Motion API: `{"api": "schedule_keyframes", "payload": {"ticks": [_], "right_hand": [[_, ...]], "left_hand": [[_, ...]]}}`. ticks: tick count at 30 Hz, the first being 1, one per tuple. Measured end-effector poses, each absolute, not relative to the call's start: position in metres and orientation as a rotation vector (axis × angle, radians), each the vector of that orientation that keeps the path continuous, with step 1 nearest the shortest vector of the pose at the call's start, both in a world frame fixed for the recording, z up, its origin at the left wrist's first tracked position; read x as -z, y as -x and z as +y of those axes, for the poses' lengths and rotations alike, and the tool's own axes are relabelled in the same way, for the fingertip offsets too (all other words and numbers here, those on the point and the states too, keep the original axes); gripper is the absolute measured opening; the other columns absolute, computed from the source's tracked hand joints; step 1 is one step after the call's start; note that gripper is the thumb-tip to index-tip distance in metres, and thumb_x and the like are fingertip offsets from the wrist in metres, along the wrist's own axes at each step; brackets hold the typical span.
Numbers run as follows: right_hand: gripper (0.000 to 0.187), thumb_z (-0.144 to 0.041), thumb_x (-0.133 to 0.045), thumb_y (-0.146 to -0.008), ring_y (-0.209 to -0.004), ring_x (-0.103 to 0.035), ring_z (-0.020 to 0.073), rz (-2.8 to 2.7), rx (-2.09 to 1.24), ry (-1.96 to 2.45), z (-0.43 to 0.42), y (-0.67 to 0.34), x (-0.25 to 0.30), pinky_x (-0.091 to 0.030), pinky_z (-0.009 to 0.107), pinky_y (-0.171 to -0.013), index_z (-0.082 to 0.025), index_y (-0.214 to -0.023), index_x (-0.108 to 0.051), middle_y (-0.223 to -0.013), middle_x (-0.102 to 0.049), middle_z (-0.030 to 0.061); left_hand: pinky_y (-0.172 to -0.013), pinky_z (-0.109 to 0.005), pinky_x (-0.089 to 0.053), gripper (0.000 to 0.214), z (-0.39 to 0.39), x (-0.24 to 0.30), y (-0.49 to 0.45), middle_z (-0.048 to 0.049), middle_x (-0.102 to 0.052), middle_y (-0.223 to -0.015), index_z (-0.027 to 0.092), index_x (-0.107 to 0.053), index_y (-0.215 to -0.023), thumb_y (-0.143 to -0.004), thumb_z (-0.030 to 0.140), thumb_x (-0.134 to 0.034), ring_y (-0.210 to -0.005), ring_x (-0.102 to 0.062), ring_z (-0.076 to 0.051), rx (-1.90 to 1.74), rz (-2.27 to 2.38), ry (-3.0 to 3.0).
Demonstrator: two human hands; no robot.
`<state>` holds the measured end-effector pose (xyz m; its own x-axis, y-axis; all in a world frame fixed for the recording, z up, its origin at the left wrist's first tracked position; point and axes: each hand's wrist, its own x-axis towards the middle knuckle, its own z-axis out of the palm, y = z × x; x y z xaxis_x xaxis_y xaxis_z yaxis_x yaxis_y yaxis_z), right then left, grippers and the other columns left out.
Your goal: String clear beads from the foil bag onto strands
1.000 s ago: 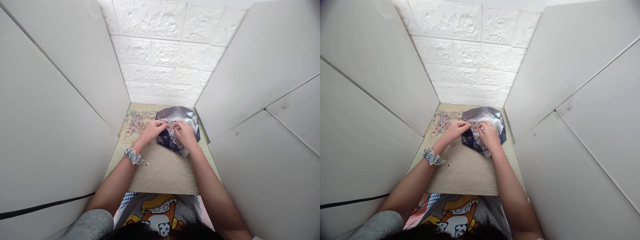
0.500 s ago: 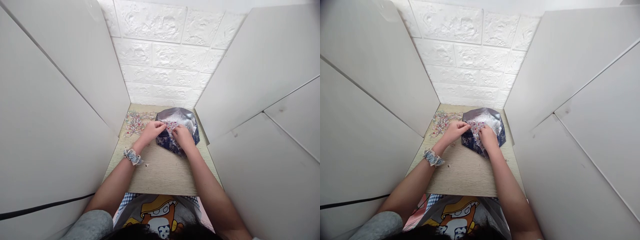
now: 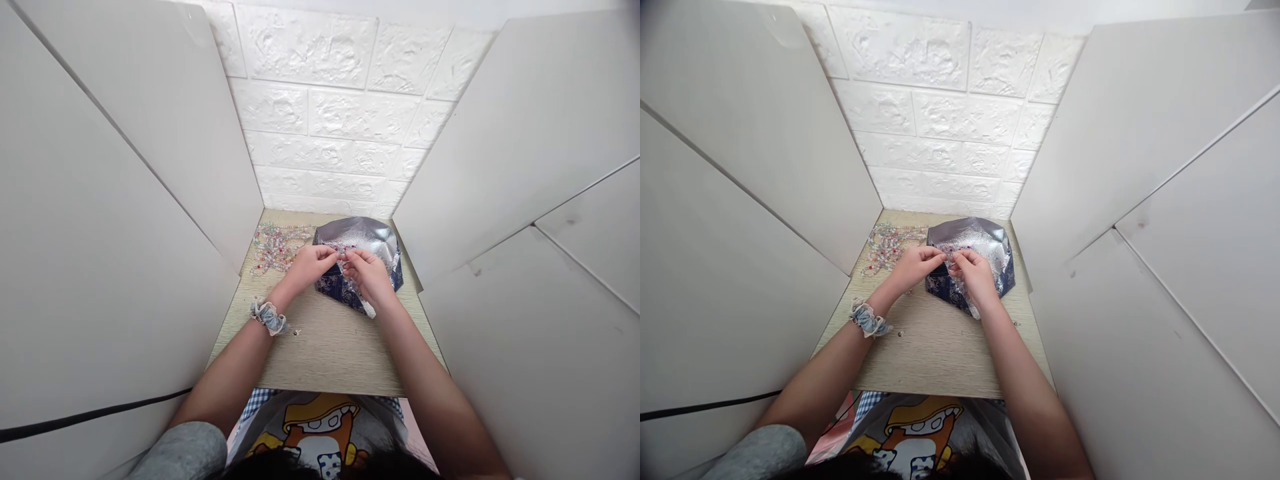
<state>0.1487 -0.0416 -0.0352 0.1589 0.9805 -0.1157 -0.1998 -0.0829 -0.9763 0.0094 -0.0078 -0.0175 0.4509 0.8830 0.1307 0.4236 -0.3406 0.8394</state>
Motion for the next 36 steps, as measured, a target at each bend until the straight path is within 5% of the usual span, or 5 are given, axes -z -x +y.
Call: {"api": "schedule_keyframes", "payload": {"ticks": [10, 36], "right_hand": [[0.007, -0.020, -0.062, -0.065, -0.067, -0.060, 0.0064, -0.476, -1.521, 0.893, -0.0413, -0.1391, 0.0353, -0.051, 0.015, -0.064, -0.016, -0.070, -0.060, -0.067, -0.064, -0.0010], [0.007, -0.019, -0.062, -0.065, -0.066, -0.061, 0.0053, -0.495, -1.525, 0.863, -0.0416, -0.1392, 0.0336, -0.051, 0.011, -0.061, -0.016, -0.071, -0.060, -0.069, -0.065, -0.0010]], "left_hand": [[-0.061, -0.021, -0.039, 0.032, -0.0112, 0.0152, -0.0107, -0.0019, -0.062, -0.069, 0.014, -0.063, -0.077, -0.074, 0.038, -0.042, -0.064, -0.052, -0.011, -0.887, 1.098, -1.956], [-0.056, -0.020, -0.036, 0.029, -0.0158, 0.0089, -0.0115, -0.0003, -0.064, -0.068, 0.017, -0.066, -0.077, -0.073, 0.036, -0.044, -0.060, -0.052, -0.010, -0.955, 1.184, -1.984]]}}
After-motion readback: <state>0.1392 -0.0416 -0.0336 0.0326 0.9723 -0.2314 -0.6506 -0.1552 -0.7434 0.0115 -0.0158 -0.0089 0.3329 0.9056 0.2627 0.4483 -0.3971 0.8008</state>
